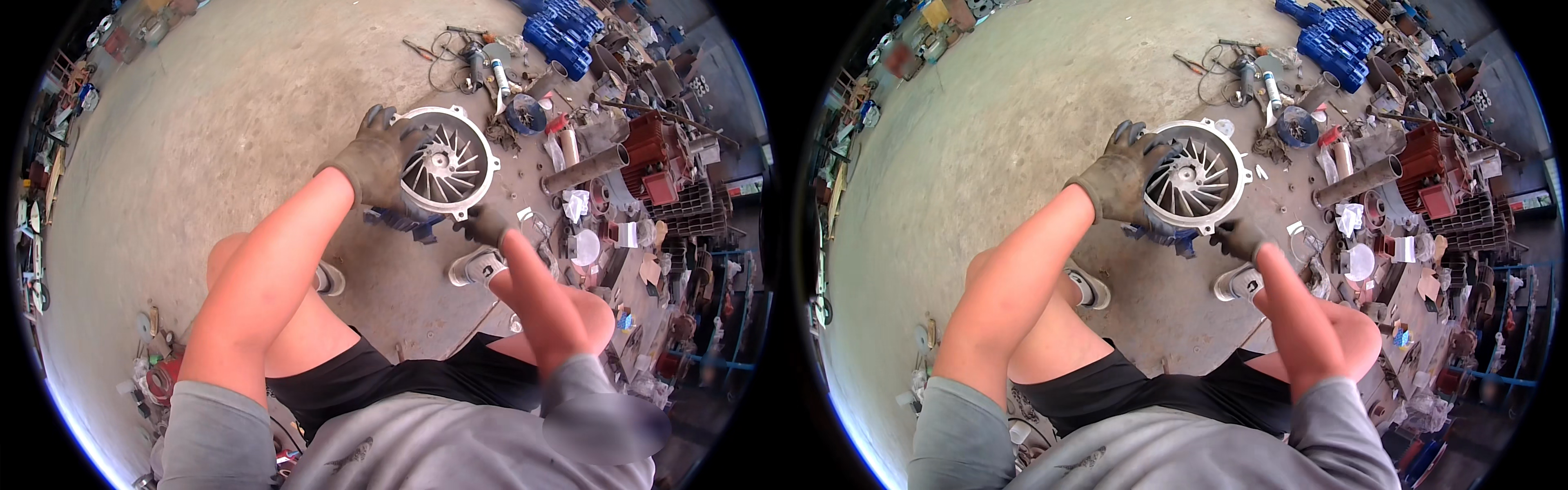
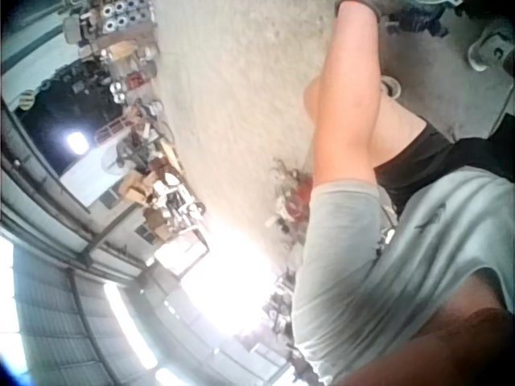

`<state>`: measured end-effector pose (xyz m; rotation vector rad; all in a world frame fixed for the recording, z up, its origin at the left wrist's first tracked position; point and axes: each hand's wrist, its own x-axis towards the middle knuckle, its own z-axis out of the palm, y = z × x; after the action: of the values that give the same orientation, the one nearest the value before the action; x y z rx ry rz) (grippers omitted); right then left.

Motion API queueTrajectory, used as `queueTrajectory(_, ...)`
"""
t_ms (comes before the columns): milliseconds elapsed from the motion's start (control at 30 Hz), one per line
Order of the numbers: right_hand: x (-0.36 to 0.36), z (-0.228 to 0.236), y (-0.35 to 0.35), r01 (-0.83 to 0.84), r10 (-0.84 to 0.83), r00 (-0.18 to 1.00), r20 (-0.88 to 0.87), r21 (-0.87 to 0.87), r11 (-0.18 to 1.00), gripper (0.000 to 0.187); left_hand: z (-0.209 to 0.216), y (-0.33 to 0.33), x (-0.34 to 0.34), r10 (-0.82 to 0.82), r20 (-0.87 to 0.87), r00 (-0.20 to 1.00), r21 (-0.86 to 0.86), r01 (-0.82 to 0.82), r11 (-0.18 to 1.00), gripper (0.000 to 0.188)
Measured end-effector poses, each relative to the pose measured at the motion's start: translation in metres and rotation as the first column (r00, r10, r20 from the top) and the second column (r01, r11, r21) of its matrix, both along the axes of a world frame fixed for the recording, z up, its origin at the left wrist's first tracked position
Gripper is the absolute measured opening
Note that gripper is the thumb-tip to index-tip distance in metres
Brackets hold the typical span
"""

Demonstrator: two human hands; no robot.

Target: The person scrubs the exterior and interior surfaces of a silver metal impeller housing using a small brush and a blue cloth. The person rotates the housing to access different sides and the internal vanes, then flips it over to clean the back and the blue motor casing attached to it.

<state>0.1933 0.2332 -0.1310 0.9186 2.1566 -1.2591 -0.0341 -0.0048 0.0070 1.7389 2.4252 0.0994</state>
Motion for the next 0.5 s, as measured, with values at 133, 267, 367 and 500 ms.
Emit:
queueTrajectory(133,0.035,-0.041,-0.077,0.605,-0.678,0.728,-0.103,-0.37,0.705,0.03,-0.005,-0.001,-0.001,-0.005,0.019,1.0,0.054,0.004,0.999,0.143)
queueTrajectory(267,-0.007,-0.047,-0.207,0.589,-0.772,0.6,0.211,-0.769,0.248,0.028,-0.003,-0.003,0.003,0.006,0.032,0.999,0.069,-0.008,0.998,0.143)
queueTrajectory(367,-0.016,-0.022,-0.242,0.511,-0.732,0.675,-0.089,-0.659,0.551,0.032,-0.007,-0.001,0.0,0.027,-0.009,1.0,0.048,-0.026,0.998,0.143)
queueTrajectory(500,0.039,-0.018,-0.151,0.506,-0.549,0.797,-0.252,-0.217,0.835,0.044,-0.004,-0.003,0.004,0.032,0.033,0.999,0.018,-0.033,0.999,0.144)
